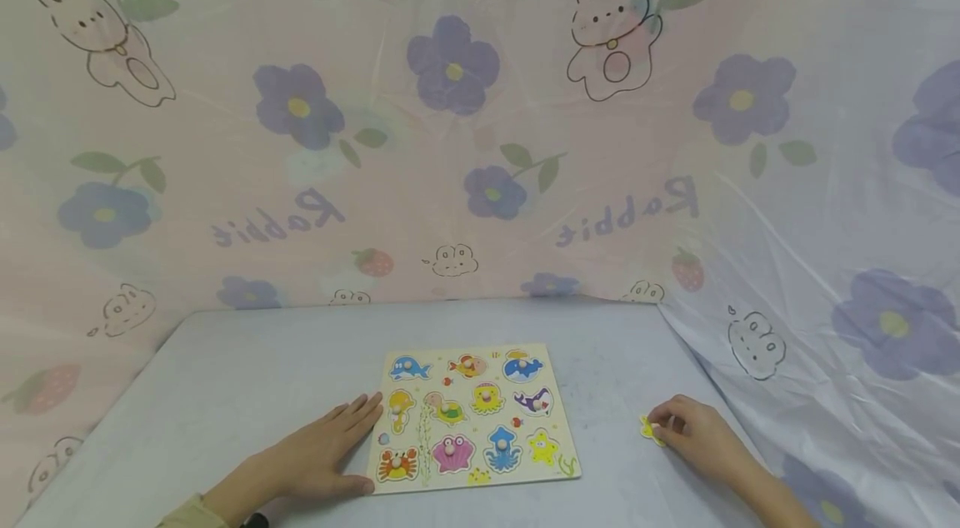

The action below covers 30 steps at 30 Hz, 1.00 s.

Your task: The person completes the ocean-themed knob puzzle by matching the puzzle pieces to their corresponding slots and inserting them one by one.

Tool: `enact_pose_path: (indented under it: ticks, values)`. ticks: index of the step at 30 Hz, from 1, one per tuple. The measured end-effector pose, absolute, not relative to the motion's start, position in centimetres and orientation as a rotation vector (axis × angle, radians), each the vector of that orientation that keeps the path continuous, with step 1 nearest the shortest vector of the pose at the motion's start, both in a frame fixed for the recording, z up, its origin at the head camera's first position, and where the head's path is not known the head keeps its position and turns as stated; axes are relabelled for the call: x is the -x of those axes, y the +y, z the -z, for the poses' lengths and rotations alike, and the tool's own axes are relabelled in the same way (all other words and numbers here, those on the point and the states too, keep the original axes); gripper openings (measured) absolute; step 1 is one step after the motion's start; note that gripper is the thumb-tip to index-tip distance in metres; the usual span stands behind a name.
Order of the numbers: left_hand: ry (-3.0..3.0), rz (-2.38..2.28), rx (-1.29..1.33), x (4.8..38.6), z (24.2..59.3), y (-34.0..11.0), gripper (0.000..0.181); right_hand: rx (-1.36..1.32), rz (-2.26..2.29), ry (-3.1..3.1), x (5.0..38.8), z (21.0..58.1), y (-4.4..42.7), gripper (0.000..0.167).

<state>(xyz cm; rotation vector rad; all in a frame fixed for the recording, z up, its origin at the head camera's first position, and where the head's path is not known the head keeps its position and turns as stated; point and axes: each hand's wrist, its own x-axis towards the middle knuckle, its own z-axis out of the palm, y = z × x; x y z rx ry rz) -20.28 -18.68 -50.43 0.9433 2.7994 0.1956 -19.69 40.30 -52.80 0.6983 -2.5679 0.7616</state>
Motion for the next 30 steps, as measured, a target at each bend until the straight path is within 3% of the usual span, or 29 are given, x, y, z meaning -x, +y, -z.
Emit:
enact_pose_path:
  ticks: [11,22,30]
  values:
    - [2.798,-0.197,-0.947,20.3,50.5,-18.7,0.111,-0.612,-0.736,-2.555,19.8,52.4,39.3,0.025]
    - [2.800,-0.193,-0.944,20.1,50.4,-18.7,0.111,-0.762,-0.834,-2.506,20.2,50.9,35.4,0.028]
    - [2.802,-0.188,-0.950,20.2,50.5,-18.7,0.111,-0.807,-0.904,-2.589,20.2,50.3,32.3,0.021]
